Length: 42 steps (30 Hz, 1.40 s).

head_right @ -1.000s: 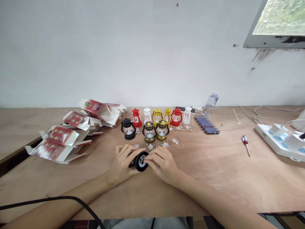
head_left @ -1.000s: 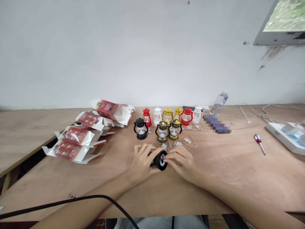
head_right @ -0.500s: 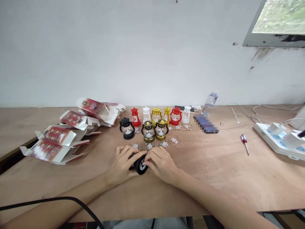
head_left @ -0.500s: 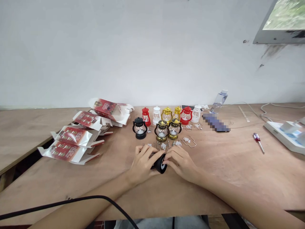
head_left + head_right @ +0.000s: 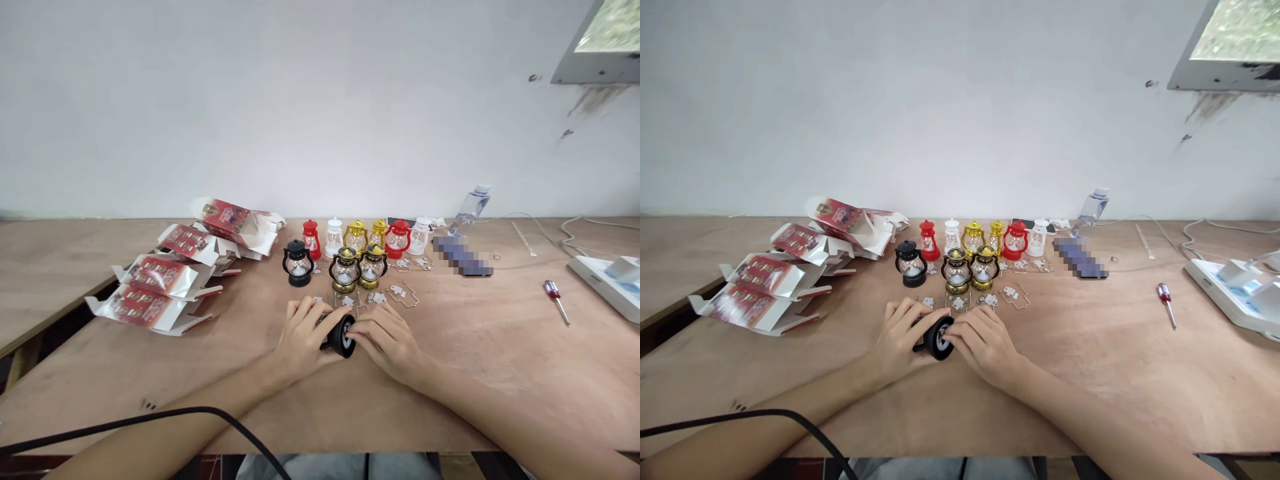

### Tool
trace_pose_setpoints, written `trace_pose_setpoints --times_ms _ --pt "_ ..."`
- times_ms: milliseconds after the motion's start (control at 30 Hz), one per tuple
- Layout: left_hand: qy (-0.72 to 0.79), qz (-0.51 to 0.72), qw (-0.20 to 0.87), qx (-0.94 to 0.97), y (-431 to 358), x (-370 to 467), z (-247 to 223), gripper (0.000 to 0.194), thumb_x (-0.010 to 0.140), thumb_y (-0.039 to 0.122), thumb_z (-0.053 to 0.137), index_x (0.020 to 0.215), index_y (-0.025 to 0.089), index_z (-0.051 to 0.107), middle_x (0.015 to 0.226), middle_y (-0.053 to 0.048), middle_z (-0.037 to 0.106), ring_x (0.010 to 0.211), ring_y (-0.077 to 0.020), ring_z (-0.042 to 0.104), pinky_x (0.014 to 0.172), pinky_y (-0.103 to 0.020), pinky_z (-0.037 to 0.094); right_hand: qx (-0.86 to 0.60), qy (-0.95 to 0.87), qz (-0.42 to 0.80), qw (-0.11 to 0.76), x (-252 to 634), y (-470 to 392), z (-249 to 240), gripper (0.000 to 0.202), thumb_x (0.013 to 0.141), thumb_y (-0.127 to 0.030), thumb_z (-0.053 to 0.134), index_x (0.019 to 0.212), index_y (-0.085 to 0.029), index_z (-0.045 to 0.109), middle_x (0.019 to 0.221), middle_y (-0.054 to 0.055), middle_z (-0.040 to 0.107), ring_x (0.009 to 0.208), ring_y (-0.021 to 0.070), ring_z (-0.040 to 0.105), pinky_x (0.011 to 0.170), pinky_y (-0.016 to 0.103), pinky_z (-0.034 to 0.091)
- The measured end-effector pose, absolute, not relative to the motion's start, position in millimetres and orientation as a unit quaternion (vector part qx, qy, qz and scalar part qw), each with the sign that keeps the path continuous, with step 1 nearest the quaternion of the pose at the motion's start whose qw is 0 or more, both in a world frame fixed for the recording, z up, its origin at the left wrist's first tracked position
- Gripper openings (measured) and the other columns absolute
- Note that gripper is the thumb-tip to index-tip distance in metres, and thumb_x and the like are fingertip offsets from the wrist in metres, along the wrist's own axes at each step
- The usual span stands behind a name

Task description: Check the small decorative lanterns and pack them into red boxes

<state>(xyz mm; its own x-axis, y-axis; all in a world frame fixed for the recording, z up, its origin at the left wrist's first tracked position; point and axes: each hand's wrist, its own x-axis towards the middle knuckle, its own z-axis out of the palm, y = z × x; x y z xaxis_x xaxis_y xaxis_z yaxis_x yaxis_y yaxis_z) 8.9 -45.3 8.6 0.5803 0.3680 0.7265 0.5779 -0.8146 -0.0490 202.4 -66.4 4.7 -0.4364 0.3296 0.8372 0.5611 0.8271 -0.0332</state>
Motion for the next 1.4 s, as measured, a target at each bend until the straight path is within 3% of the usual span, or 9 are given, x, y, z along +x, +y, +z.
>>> trace_pose_setpoints --times_ms 467,633,833,1067,1400 --pt "-0.272 -0.362 0.150 -0.879 -43.5 7.9 5.6 0.044 0.084 0.044 0.059 0.118 0.017 0.059 0.087 -0.006 0.063 0.080 -0.0195 0.050 0.067 -0.033 0.026 -0.282 -0.853 -0.153 0.412 202.0 -62.1 2.8 0.014 0.094 -0.016 0.042 0.083 -0.017 0.050 0.074 0.005 0.060 0.068 0.0163 0.051 0.064 0.030 0.044" --pt "-0.279 -0.368 0.140 -0.876 -44.2 9.4 6.3 0.048 0.084 0.045 0.059 0.121 0.015 0.054 0.089 -0.006 0.065 0.083 -0.0194 0.054 0.070 -0.033 0.027 -0.275 -0.850 -0.149 0.424 202.8 -65.4 4.2 0.006 0.092 -0.014 0.048 0.092 -0.016 0.054 0.079 0.007 0.064 0.074 0.0161 0.058 0.064 0.027 0.048" --pt "-0.278 -0.403 0.115 -0.864 -46.9 9.5 11.9 0.029 0.080 0.040 0.061 0.092 0.015 0.054 0.084 -0.005 0.067 0.075 -0.0175 0.057 0.069 -0.033 0.030 -0.261 -0.835 -0.215 0.434 202.0 -71.3 8.3 0.015 0.088 -0.008 0.052 0.100 -0.012 0.059 0.086 0.009 0.070 0.074 0.0152 0.063 0.068 0.027 0.051" --pt "-0.283 -0.396 0.152 -0.860 -48.3 11.3 16.4 0.025 0.082 0.039 0.059 0.089 0.016 0.051 0.080 -0.004 0.068 0.070 -0.0170 0.056 0.065 -0.033 0.029 -0.238 -0.837 -0.265 0.415 204.0 -69.1 8.0 0.013 0.084 -0.005 0.057 0.095 -0.009 0.064 0.086 0.011 0.071 0.070 0.0151 0.063 0.062 0.026 0.051" --pt "-0.289 -0.400 0.163 -0.854 -45.9 14.2 12.5 0.021 0.081 0.036 0.057 0.086 0.016 0.050 0.077 -0.003 0.065 0.069 -0.0167 0.055 0.064 -0.033 0.028 -0.241 -0.833 -0.297 0.400 202.0 -67.4 9.1 0.014 0.087 -0.007 0.052 0.095 -0.013 0.060 0.077 0.006 0.069 0.068 0.0132 0.064 0.060 0.024 0.052"
